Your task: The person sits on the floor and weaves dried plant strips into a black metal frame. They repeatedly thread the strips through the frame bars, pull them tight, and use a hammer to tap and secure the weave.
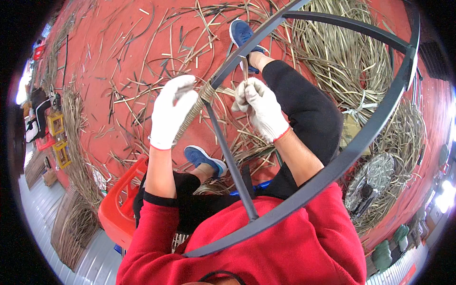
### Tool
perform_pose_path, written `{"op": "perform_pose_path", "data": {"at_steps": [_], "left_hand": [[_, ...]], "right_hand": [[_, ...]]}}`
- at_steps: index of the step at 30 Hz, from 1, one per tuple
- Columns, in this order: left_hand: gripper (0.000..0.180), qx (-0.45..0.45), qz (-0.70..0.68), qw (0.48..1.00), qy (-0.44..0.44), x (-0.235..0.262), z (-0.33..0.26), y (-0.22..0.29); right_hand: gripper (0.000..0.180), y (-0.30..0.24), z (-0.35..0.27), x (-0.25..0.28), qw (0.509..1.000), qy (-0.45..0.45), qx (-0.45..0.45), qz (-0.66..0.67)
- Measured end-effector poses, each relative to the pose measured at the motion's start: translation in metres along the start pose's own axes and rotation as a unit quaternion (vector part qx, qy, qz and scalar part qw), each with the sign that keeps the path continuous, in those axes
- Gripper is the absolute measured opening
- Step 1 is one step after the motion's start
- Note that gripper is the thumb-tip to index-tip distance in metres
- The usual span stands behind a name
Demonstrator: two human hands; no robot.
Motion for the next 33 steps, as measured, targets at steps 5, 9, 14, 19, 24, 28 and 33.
{"op": "perform_pose_path", "data": {"at_steps": [5, 9, 14, 19, 24, 28, 33], "left_hand": [[0.039, 0.059, 0.044, 0.997, -0.022, -0.019, -0.009, -0.012], [0.036, 0.050, 0.020, 0.998, -0.041, -0.024, 0.008, -0.010], [0.028, 0.050, 0.091, 0.992, -0.065, -0.028, 0.021, -0.004], [0.034, -0.096, 0.093, 0.990, -0.036, -0.026, 0.028, 0.002], [0.037, -0.071, 0.053, 0.990, -0.113, -0.024, 0.038, -0.005], [0.041, -0.064, 0.030, 0.989, -0.133, -0.022, 0.041, -0.006], [0.042, -0.109, 0.032, 0.987, -0.111, -0.024, 0.042, -0.010]], "right_hand": [[0.033, 0.009, 0.000, 0.014, 0.999, 0.022, -0.010, -0.032], [0.026, 0.017, -0.004, 0.020, 0.989, 0.031, -0.046, -0.136], [0.018, 0.022, -0.004, 0.022, 0.994, 0.022, -0.040, -0.099], [0.035, 0.017, -0.009, 0.017, 0.993, 0.020, -0.035, -0.109], [0.036, 0.012, -0.014, 0.009, 0.994, 0.018, -0.037, -0.101], [0.034, 0.008, -0.017, 0.005, 0.994, 0.027, -0.043, -0.097], [0.031, 0.007, -0.017, 0.004, 0.993, 0.029, -0.043, -0.108]]}}
Point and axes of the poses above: each hand's wrist, its own z-axis towards the middle knuckle, its own x-axis out of the back of the hand, y = z × x, the point moved 3 cm from there along z, towards the middle knuckle, and after that the axes turned 6 degrees about -x, right-handed, at the moved point
